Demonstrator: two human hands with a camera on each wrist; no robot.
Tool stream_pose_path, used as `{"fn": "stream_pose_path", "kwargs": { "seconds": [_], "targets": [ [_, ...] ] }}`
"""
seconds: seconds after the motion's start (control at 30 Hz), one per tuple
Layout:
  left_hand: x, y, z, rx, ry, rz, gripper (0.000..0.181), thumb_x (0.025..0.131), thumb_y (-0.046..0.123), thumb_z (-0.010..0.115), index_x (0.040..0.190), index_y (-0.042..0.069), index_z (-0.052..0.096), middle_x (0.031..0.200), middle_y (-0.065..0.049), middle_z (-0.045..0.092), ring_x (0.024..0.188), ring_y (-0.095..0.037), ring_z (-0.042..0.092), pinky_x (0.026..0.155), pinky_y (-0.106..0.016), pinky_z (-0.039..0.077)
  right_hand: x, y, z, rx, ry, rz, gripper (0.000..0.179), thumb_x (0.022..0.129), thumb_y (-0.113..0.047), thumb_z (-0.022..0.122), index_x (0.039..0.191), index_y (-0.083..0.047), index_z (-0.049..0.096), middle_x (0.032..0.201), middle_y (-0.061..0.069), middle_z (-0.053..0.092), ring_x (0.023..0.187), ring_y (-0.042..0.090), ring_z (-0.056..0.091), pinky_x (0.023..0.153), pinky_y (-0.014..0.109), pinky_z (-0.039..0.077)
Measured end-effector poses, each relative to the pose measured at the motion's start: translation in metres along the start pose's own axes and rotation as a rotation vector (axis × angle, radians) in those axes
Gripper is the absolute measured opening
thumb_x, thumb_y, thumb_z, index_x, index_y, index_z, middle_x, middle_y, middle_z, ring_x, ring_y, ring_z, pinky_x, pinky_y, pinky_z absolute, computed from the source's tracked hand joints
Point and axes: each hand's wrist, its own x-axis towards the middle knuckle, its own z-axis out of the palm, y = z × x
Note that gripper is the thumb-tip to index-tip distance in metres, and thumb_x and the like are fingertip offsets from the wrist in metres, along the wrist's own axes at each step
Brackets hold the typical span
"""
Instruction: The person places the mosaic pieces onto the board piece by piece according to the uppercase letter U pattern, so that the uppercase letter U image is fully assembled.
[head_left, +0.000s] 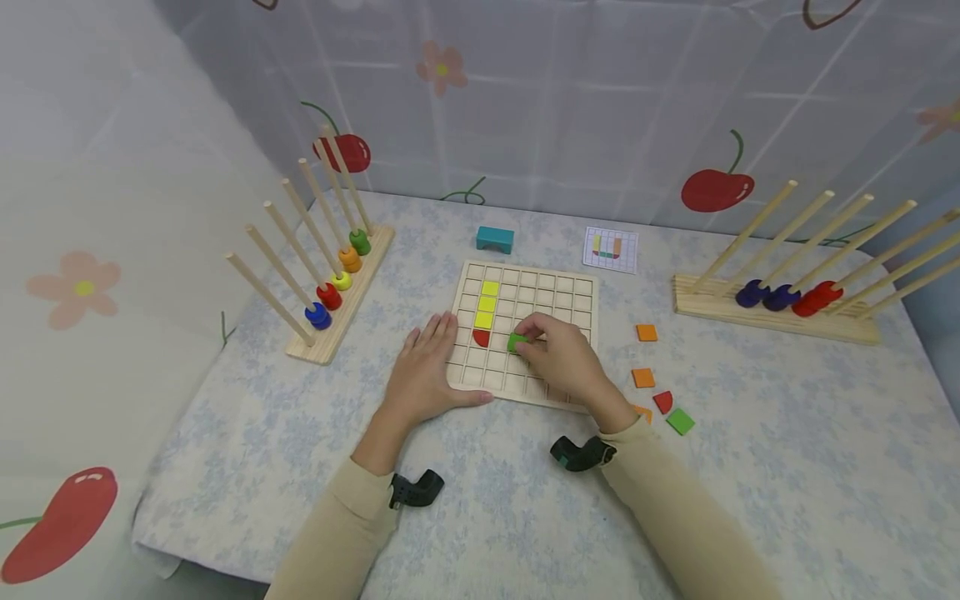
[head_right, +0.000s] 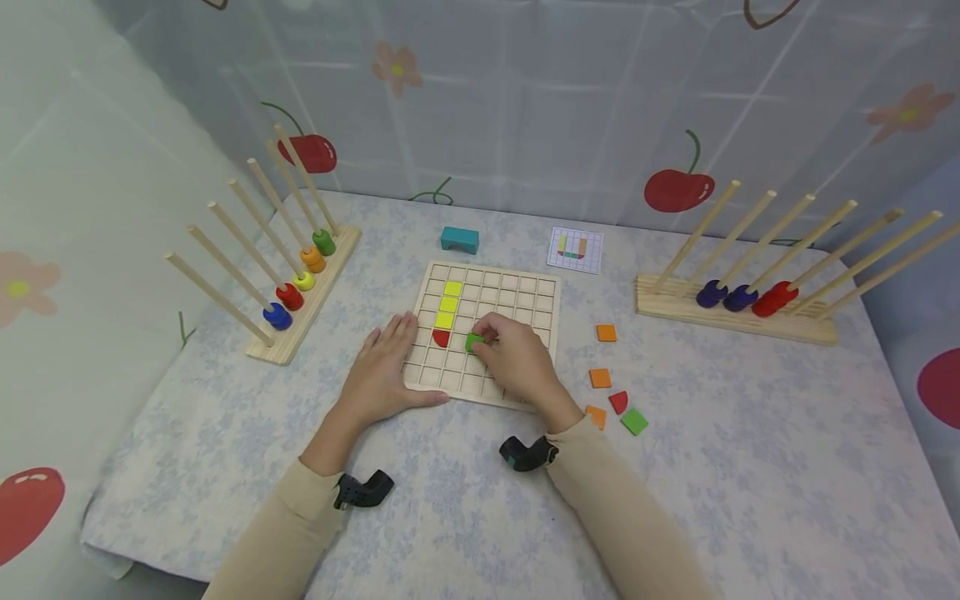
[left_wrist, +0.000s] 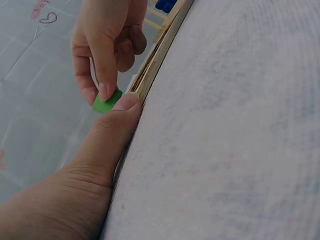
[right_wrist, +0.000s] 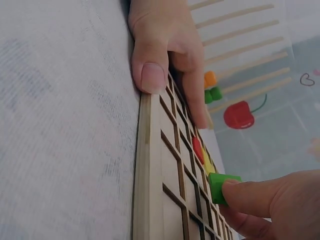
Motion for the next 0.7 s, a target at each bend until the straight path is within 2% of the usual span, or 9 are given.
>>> {"fn": "stream_pose_path", "kwargs": {
  "seconds": [0.1, 0.4, 0.7],
  "targets": [
    [0.000, 0.000, -0.001, -0.001, -0.002, -0.002, 0.136, 0.064, 0.088, 0.063, 0.160, 0.008, 0.009, 0.168, -0.005, 0.010, 0.157, -0.019, 0.004, 0.127, -0.045, 0.006, 0.007, -0.004, 0.007, -0.013, -0.003, 0.002, 0.014, 0.094, -0.026, 0.069, 0.107, -0.021, 0.067, 0.097, -0.004, 0.068, 0.084, 0.016, 0.062, 0.076, 0.033, 0.049],
    [0.000, 0.000, -0.001, 0.003, -0.001, 0.000, 0.135, 0.064, 0.089, 0.061, 0.160, 0.009, 0.009, 0.168, -0.005, 0.009, 0.157, -0.018, 0.004, 0.127, -0.045, 0.006, 0.019, -0.008, 0.020, -0.061, 0.005, -0.012, 0.013, 0.093, -0.024, 0.071, 0.104, -0.019, 0.069, 0.094, -0.003, 0.065, 0.082, 0.016, 0.059, 0.073, 0.032, 0.049],
    [0.000, -0.001, 0.001, 0.008, 0.000, 0.000, 0.136, 0.064, 0.091, 0.059, 0.160, 0.009, 0.008, 0.168, -0.004, 0.009, 0.157, -0.018, 0.003, 0.128, -0.045, 0.006, 0.017, -0.008, 0.022, -0.103, 0.009, -0.015, 0.016, 0.093, -0.025, 0.071, 0.107, -0.018, 0.074, 0.102, -0.003, 0.063, 0.092, 0.016, 0.063, 0.080, 0.035, 0.053]
  ]
}}
